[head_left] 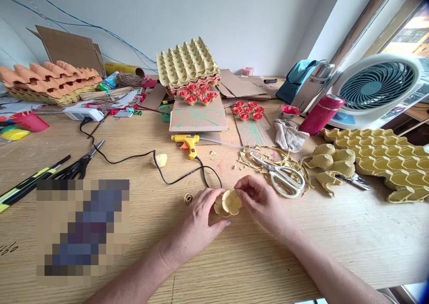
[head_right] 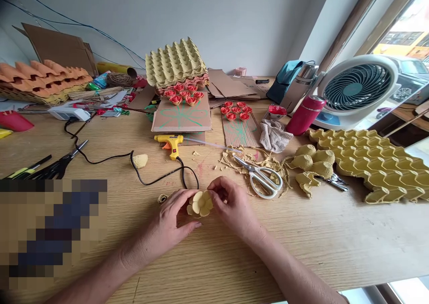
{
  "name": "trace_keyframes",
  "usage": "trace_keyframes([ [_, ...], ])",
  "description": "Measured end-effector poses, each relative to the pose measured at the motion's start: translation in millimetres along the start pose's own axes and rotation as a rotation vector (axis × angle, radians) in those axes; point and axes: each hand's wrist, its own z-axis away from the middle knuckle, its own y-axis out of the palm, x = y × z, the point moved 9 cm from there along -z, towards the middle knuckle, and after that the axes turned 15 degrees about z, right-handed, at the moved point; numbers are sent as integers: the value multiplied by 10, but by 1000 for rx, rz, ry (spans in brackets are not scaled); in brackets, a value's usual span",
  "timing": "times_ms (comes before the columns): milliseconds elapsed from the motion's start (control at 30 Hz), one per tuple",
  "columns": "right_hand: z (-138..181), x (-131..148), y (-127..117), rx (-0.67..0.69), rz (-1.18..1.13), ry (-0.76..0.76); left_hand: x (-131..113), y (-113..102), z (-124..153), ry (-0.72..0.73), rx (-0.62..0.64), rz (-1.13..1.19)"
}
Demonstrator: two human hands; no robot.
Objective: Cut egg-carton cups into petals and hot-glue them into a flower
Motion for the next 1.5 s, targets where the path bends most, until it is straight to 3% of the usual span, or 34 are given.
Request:
trace_keyframes([
  [233, 41, 127, 124, -7, 150, -76, 15, -18, 19, 10, -25, -37],
  [833, 52, 201, 135, -68, 317, -171, -6, -18, -1, 45, -27, -63],
  [1500, -2, 110, 83, -54, 307, -91, -67, 33, -3, 36, -5, -43],
])
